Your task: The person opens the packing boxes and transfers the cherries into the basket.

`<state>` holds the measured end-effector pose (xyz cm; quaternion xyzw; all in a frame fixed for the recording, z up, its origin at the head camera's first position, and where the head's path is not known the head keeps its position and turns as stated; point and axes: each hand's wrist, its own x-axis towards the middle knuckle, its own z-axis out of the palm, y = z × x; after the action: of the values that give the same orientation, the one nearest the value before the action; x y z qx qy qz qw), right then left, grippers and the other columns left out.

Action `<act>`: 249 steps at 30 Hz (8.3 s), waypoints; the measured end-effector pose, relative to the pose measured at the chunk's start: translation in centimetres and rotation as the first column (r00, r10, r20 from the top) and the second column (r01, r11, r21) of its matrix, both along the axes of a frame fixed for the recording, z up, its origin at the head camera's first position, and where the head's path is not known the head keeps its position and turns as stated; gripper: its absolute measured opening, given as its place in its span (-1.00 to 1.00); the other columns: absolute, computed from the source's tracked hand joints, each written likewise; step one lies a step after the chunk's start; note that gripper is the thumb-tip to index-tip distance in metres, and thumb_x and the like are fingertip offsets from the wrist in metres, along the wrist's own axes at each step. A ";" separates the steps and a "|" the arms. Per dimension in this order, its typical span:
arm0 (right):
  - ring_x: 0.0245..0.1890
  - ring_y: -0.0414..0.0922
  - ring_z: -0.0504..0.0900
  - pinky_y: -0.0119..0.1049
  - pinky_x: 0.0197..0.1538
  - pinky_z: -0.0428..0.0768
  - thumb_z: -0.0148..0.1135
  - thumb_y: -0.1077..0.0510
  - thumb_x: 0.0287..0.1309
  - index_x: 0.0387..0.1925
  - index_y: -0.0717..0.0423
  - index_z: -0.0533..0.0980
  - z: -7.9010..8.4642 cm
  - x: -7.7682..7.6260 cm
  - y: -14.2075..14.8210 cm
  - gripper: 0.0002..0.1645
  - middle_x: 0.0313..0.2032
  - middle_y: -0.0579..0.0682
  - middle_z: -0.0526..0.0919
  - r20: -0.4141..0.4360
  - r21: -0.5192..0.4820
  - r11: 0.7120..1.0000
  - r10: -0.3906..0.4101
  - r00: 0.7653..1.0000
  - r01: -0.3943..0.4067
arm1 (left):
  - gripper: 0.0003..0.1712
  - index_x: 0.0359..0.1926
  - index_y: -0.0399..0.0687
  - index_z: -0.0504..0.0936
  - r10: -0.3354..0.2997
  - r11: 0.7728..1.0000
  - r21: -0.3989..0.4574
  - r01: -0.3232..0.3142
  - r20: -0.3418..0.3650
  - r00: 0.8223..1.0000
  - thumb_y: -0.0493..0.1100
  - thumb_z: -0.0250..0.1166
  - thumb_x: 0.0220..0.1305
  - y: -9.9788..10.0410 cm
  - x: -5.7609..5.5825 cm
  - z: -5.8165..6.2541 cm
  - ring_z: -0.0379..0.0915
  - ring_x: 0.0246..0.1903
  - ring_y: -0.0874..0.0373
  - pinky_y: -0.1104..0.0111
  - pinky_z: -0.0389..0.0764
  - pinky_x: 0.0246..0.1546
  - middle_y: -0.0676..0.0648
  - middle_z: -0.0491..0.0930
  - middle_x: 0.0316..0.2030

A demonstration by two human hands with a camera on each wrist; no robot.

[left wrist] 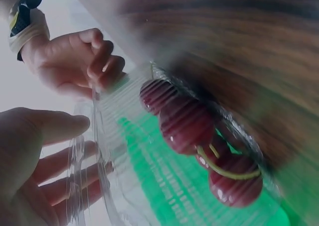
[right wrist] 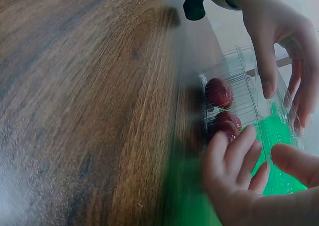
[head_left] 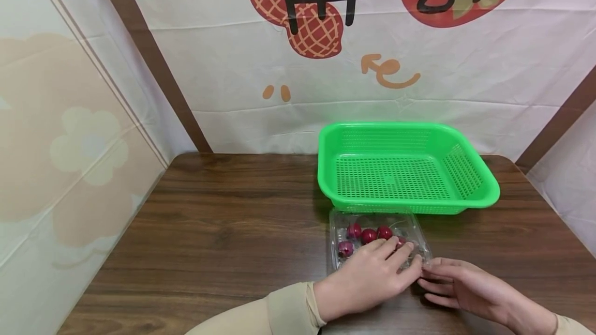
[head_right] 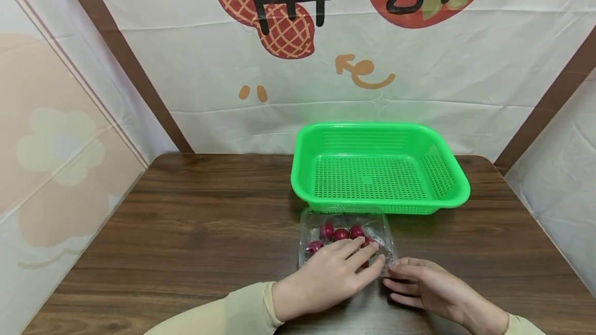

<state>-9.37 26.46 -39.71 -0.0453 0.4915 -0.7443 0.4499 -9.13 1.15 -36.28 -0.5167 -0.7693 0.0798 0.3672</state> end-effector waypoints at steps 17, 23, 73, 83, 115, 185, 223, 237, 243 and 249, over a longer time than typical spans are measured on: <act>-0.05 -0.17 0.55 -0.23 0.01 0.55 -0.23 0.17 0.37 -0.18 -0.01 0.43 0.4 0.1 -0.1 -0.75 -0.16 -0.13 0.58 -0.056 0.115 0.993 -0.001 0.998 0.008 | -0.68 -0.18 0.08 0.60 -0.010 0.998 0.059 0.018 -0.132 0.991 -0.21 -0.09 0.28 -1.0 0.2 3.4 0.50 -0.44 0.22 0.51 0.55 -0.49 0.05 0.66 -0.28; -0.07 -0.19 0.55 -0.24 0.00 0.55 -0.27 0.17 0.37 -0.18 0.01 0.42 0.5 0.1 0.4 -0.73 -0.19 -0.15 0.58 -0.046 0.112 0.994 0.021 0.999 -0.016 | -0.62 -0.15 0.05 0.62 -0.003 0.997 0.079 0.015 -0.153 0.988 -0.23 -0.14 0.31 -0.6 -0.2 2.9 0.48 -0.53 0.27 0.54 0.51 -0.58 0.02 0.68 -0.29; -0.07 -0.14 0.57 -0.22 0.08 0.52 -0.30 0.22 0.38 -0.10 0.12 0.46 0.8 -1.6 2.0 -0.65 -0.18 -0.09 0.55 -0.088 0.063 0.997 0.045 0.995 -0.039 | -0.65 -0.10 -0.01 0.66 0.095 0.982 0.174 -0.077 -0.094 0.991 -0.29 0.06 0.15 -4.5 -1.4 6.0 0.33 -0.74 0.34 0.55 0.39 -0.80 0.10 0.65 -0.34; -0.09 -0.16 0.52 -0.22 0.11 0.48 -0.27 0.25 0.38 -0.14 0.18 0.45 0.6 -2.2 1.0 -0.70 -0.19 -0.06 0.52 -0.112 0.050 0.998 -0.029 0.993 0.035 | -0.67 -0.11 -0.03 0.66 0.086 0.970 0.235 -0.070 -0.061 0.994 -0.24 0.09 0.11 -5.6 -1.8 5.6 0.38 -0.73 0.34 0.53 0.36 -0.85 0.07 0.66 -0.31; -0.20 -0.22 0.48 -0.26 0.03 0.54 -0.13 0.17 0.34 -0.22 0.14 0.43 0.6 -3.3 -0.3 -0.81 -0.29 -0.10 0.46 -0.165 0.154 0.977 -0.120 0.979 0.146 | -0.62 -0.06 -0.12 0.65 0.076 0.920 0.375 -0.113 0.112 0.991 -0.24 0.19 0.04 -9.6 -2.4 4.1 0.61 -0.50 0.23 0.44 0.57 -0.71 -0.03 0.71 -0.25; -0.41 -0.28 0.48 -0.42 -0.30 0.56 -0.01 0.03 0.28 -0.20 0.14 0.40 1.0 -5.4 -2.8 -0.76 -0.42 -0.11 0.44 -0.285 0.340 0.892 -0.206 0.936 0.300 | -0.73 -0.41 -0.11 0.60 0.360 0.866 0.214 -0.451 0.358 0.862 0.02 0.27 0.01 -17.3 -3.1 -1.3 0.28 -0.58 0.17 0.32 0.42 -0.76 0.05 0.52 -0.62; -0.18 -0.28 0.51 -0.44 -0.11 0.55 0.01 0.21 0.25 0.19 0.44 0.07 0.4 -5.8 -2.7 -0.40 -0.17 -0.14 0.46 -0.288 0.189 0.872 -0.391 0.874 0.452 | -0.61 -0.65 -0.07 0.48 0.465 0.838 0.049 -0.544 0.459 0.757 0.12 0.31 -0.01 -16.5 -4.1 -3.2 0.30 -0.64 0.11 0.24 0.47 -0.75 0.03 0.44 -0.73; -0.17 -0.28 0.52 -0.45 -0.11 0.55 0.04 0.24 0.23 0.20 0.47 -0.03 0.2 -5.6 -3.1 -0.33 -0.18 -0.11 0.47 -0.274 0.159 0.853 -0.446 0.852 0.497 | -0.59 -0.63 -0.09 0.53 0.511 0.828 -0.040 -0.560 0.468 0.721 0.14 0.34 -0.05 -16.0 -4.4 -3.6 0.33 -0.63 0.11 0.24 0.51 -0.73 0.02 0.48 -0.70; -0.20 -0.27 0.53 -0.45 -0.11 0.56 0.05 0.26 0.22 0.06 0.38 0.09 0.1 -5.5 -3.1 -0.51 -0.24 -0.13 0.50 -0.268 0.144 0.844 -0.469 0.842 0.516 | -0.59 -0.65 -0.09 0.51 0.513 0.831 -0.066 -0.552 0.473 0.716 0.13 0.35 -0.05 -15.6 -4.3 -3.7 0.35 -0.62 0.10 0.23 0.53 -0.71 -0.02 0.50 -0.67; -0.21 -0.28 0.54 -0.46 -0.11 0.55 0.08 0.23 0.20 0.03 0.34 0.12 0.2 -5.4 -3.2 -0.52 -0.25 -0.14 0.51 -0.271 0.157 0.838 -0.472 0.839 0.522 | -0.57 -0.66 -0.11 0.51 0.518 0.832 -0.056 -0.551 0.432 0.738 0.14 0.39 -0.14 -15.3 -4.2 -3.9 0.36 -0.63 0.09 0.24 0.52 -0.74 -0.04 0.48 -0.67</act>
<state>-14.81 23.26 -39.53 0.0532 0.6138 -0.7657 0.1847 -13.38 -14.16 -40.16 -0.2642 -0.9488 0.0370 0.1692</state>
